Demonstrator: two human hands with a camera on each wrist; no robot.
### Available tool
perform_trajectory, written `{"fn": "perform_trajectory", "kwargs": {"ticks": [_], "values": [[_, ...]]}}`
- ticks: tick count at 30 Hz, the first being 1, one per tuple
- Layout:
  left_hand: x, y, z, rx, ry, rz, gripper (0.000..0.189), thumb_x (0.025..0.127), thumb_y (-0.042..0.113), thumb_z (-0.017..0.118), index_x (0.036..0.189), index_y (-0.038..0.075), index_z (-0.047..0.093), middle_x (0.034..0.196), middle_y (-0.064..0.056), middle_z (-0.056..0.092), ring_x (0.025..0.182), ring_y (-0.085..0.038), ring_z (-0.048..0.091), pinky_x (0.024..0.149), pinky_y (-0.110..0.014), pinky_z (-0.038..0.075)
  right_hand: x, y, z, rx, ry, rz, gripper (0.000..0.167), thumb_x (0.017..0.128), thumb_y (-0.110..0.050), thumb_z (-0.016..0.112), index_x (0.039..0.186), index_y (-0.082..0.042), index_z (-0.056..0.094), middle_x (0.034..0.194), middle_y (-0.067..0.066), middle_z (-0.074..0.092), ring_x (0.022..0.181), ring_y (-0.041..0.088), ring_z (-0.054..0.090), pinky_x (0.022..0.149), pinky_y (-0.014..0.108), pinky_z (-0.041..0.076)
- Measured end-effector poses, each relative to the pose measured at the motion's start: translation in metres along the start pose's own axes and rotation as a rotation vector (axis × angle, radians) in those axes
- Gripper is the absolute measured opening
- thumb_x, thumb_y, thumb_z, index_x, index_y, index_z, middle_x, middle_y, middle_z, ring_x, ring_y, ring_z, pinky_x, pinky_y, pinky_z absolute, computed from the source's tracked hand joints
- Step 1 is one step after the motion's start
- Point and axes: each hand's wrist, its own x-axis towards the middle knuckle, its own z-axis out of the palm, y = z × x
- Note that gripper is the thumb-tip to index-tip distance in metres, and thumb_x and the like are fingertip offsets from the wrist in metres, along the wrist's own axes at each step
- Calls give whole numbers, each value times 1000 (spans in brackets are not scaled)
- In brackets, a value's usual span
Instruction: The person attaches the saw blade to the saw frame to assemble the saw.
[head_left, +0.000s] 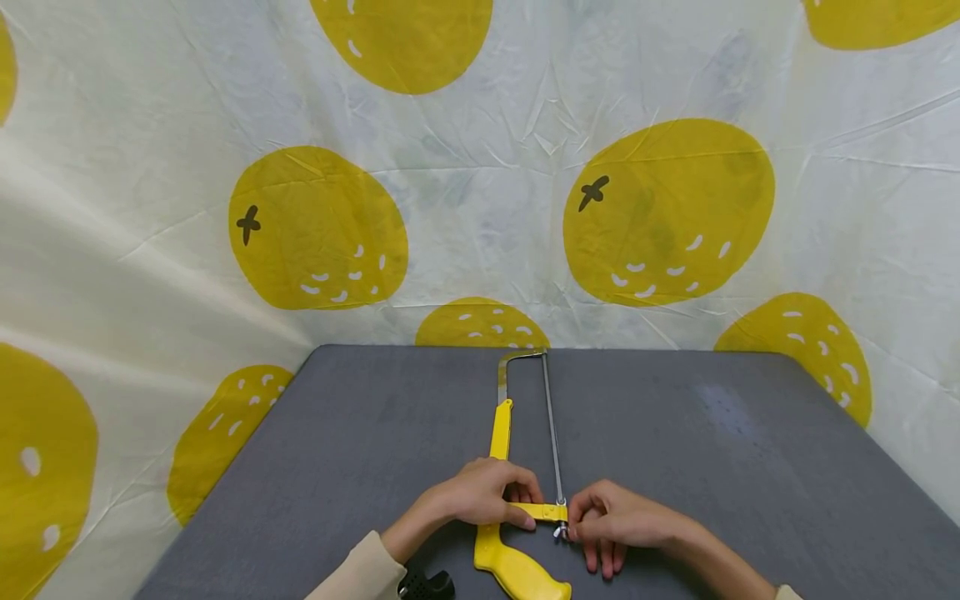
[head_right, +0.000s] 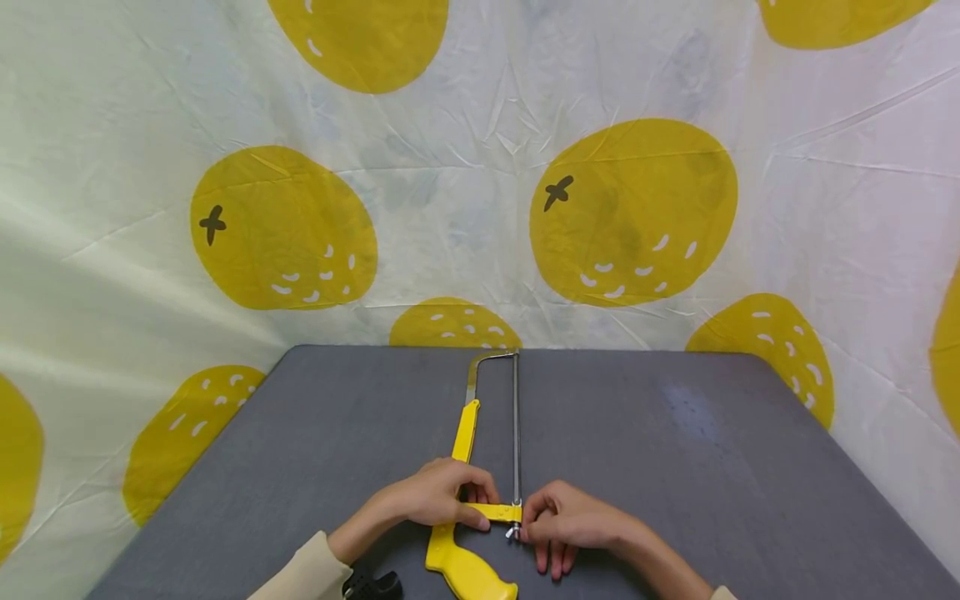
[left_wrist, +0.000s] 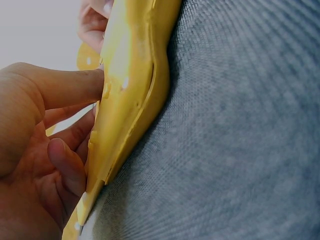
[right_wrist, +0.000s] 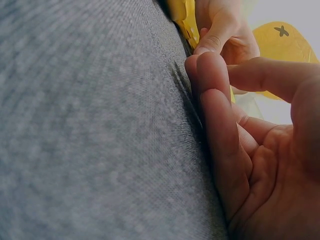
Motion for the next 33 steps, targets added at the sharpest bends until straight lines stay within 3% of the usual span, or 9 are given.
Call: {"fn": "perform_trajectory", "kwargs": {"ticks": [6,13,15,20,29,33], "values": [[0,1,-1,10,9,7,13,90,30,81,102,28,75,83,18,67,71,5,57,68,-15,48,0,-1,1,12,-1,-6,23,97,-9,63,101,14,63,69,10,72,50,3,66,46,19,51],[-1,1,-1,20,14,3,14,90,30,82,102,28,75,83,18,67,71,5,57,68,-16,48,1,0,2,-7,-5,-34,24,96,-9,65,100,14,63,74,46,59,49,1,65,45,18,50],[-1,2,-1,19,14,-1,14,90,30,82,101,28,75,83,18,67,71,5,57,68,-16,48,1,0,2,0,-4,-34,23,96,-9,66,100,13,63,69,37,64,49,1,65,45,18,50],[-1,3,-1,9,12,-1,14,89,30,82,101,28,75,83,18,68,72,5,58,69,-16,48,0,1,2,15,-1,-28,21,96,-9,66,99,12,64,66,-2,70,49,1,65,45,17,49],[-1,3,0,5,18,-1,14,89,29,82,101,28,75,83,18,68,72,5,58,68,-16,48,1,1,1,15,0,-28,20,97,-9,66,99,11,64,65,-8,69,49,0,65,45,17,49],[-1,2,1,2,15,-5,14,90,29,82,101,28,75,83,18,68,72,5,58,69,-16,48,1,2,1,15,-6,-28,22,96,-9,65,99,13,63,65,-2,70,50,0,65,45,17,50]]}}
